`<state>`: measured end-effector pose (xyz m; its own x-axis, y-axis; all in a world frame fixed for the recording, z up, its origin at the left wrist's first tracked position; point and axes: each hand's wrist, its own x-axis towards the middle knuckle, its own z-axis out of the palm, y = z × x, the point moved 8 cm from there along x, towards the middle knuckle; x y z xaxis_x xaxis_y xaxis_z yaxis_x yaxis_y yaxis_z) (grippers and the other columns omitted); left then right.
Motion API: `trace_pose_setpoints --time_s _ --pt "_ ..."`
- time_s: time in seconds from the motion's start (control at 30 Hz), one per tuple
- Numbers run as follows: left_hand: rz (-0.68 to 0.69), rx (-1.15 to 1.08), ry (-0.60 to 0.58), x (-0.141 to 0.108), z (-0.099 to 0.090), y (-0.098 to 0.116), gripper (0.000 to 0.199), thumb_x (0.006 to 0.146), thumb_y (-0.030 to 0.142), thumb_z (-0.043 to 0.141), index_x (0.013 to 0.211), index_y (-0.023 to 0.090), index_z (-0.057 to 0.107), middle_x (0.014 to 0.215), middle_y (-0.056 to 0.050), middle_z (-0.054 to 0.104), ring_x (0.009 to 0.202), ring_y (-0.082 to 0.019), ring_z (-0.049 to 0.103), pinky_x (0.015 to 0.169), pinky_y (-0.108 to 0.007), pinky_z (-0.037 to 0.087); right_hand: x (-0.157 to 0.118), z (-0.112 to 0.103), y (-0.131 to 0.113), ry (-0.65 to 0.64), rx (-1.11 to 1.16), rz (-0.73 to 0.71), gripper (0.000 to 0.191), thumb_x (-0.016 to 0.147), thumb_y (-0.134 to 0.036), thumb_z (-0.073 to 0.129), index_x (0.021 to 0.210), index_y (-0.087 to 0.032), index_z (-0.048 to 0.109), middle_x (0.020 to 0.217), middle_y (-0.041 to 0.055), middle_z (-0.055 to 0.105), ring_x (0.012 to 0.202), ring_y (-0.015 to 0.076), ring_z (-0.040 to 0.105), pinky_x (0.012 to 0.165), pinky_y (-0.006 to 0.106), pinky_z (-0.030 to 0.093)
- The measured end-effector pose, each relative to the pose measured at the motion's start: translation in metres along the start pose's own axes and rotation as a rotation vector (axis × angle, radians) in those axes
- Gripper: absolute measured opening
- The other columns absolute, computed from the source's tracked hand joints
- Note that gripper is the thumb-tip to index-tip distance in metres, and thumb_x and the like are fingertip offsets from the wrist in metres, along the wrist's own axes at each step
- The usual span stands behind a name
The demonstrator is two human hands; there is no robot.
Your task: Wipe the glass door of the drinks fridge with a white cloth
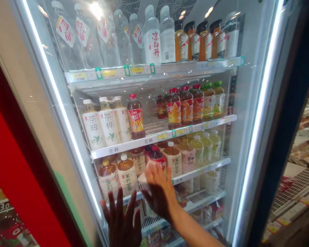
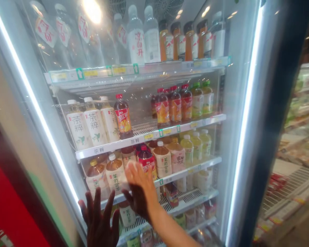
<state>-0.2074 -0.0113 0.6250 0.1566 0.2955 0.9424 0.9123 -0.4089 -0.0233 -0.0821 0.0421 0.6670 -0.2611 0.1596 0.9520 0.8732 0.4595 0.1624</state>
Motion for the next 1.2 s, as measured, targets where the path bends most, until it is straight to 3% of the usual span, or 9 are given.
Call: trace_pose_setpoints --time_s 0.13,0.3,0.37,0.5,0.67,0.77,0.9,1.07,1.2 --pt "-0.053 0.001 0.031 -0.001 0.0 -0.001 0.073 0.093 0.015 0.058 0.159 0.031 0.031 0.173 -0.003 0.013 0.16 -0.029 0.004 0.13 -0.058 -0.002 0.021 0.001 0.027 0.035 -0.013 0.247 0.081 0.101 -0.029 0.039 0.163 -0.014 -0.009 0.171 0.0148 0.006 0.159 0.0328 -0.001 0.123 0.073 0.007" --pt "-0.058 0.045 0.046 -0.009 0.002 0.0 0.087 0.088 0.006 0.059 0.162 0.028 0.019 0.173 -0.006 0.009 0.16 -0.029 0.006 0.131 -0.056 0.004 -0.008 0.009 -0.022 -0.083 0.013 -0.296 0.065 0.099 -0.042 0.042 0.161 -0.022 0.032 0.169 -0.0011 0.024 0.16 0.0222 0.005 0.132 0.049 0.001" --pt "-0.039 0.05 0.05 -0.008 0.005 0.003 0.091 0.086 0.002 0.059 0.163 0.026 0.016 0.173 -0.007 0.008 0.16 -0.03 0.005 0.131 -0.057 0.004 0.008 0.002 -0.002 -0.076 -0.032 -0.29 0.062 0.102 -0.042 0.04 0.16 -0.024 0.033 0.167 -0.0015 0.028 0.16 0.0205 0.003 0.131 0.049 -0.004" --pt "-0.036 0.055 0.072 0.006 0.014 0.02 0.089 0.087 0.004 0.059 0.162 0.028 0.018 0.173 -0.006 0.007 0.16 -0.03 0.004 0.131 -0.057 0.0 0.041 -0.019 0.076 -0.018 -0.053 0.053 0.076 0.105 -0.047 0.032 0.164 -0.012 -0.001 0.17 0.0125 0.021 0.16 0.0279 0.001 0.126 0.064 -0.005" --pt "0.014 0.118 0.036 0.029 0.04 0.056 0.091 0.085 0.007 0.066 0.161 0.031 0.022 0.173 -0.008 0.01 0.16 -0.029 0.01 0.131 -0.053 0.009 -0.054 -0.015 0.079 -0.155 0.029 -0.534 0.073 0.1 -0.068 0.033 0.157 -0.022 0.039 0.169 -0.0022 0.025 0.16 0.0212 0.004 0.132 0.048 0.001" --pt "0.036 0.125 0.02 0.043 0.061 0.083 0.093 0.085 0.007 0.067 0.161 0.032 0.021 0.173 -0.007 0.009 0.159 -0.032 0.008 0.131 -0.056 0.008 -0.063 -0.022 0.147 -0.188 -0.009 -0.421 0.071 0.1 -0.066 0.04 0.156 -0.022 0.042 0.164 0.0036 0.038 0.16 0.0217 0.01 0.131 0.053 0.0" --pt "0.074 0.102 -0.008 0.062 0.093 0.129 0.093 0.085 0.008 0.066 0.161 0.036 0.02 0.173 -0.005 0.008 0.159 -0.034 0.006 0.129 -0.063 0.005 -0.055 -0.044 0.249 -0.078 -0.043 -0.02 0.089 0.101 -0.065 0.036 0.164 -0.01 0.007 0.167 0.0202 0.023 0.159 0.0319 0.009 0.125 0.068 0.001" --pt "0.126 0.046 -0.03 0.077 0.127 0.182 0.091 0.086 0.009 0.066 0.16 0.037 0.022 0.174 -0.005 0.007 0.159 -0.037 0.006 0.126 -0.068 0.004 -0.14 -0.039 0.258 -0.154 0.08 -0.449 0.071 0.099 -0.065 0.044 0.157 -0.023 0.039 0.164 0.0036 0.039 0.158 0.0167 0.018 0.131 0.043 0.009" --pt "0.075 0.013 0.008 0.087 0.14 0.206 0.095 0.084 0.006 0.064 0.16 0.042 0.019 0.174 0.0 0.006 0.159 -0.036 0.005 0.125 -0.071 0.006 -0.109 -0.054 0.347 -0.057 -0.013 -0.168 0.081 0.102 -0.06 0.038 0.164 -0.016 0.012 0.169 0.0133 0.023 0.16 0.0275 0.01 0.127 0.061 0.006"
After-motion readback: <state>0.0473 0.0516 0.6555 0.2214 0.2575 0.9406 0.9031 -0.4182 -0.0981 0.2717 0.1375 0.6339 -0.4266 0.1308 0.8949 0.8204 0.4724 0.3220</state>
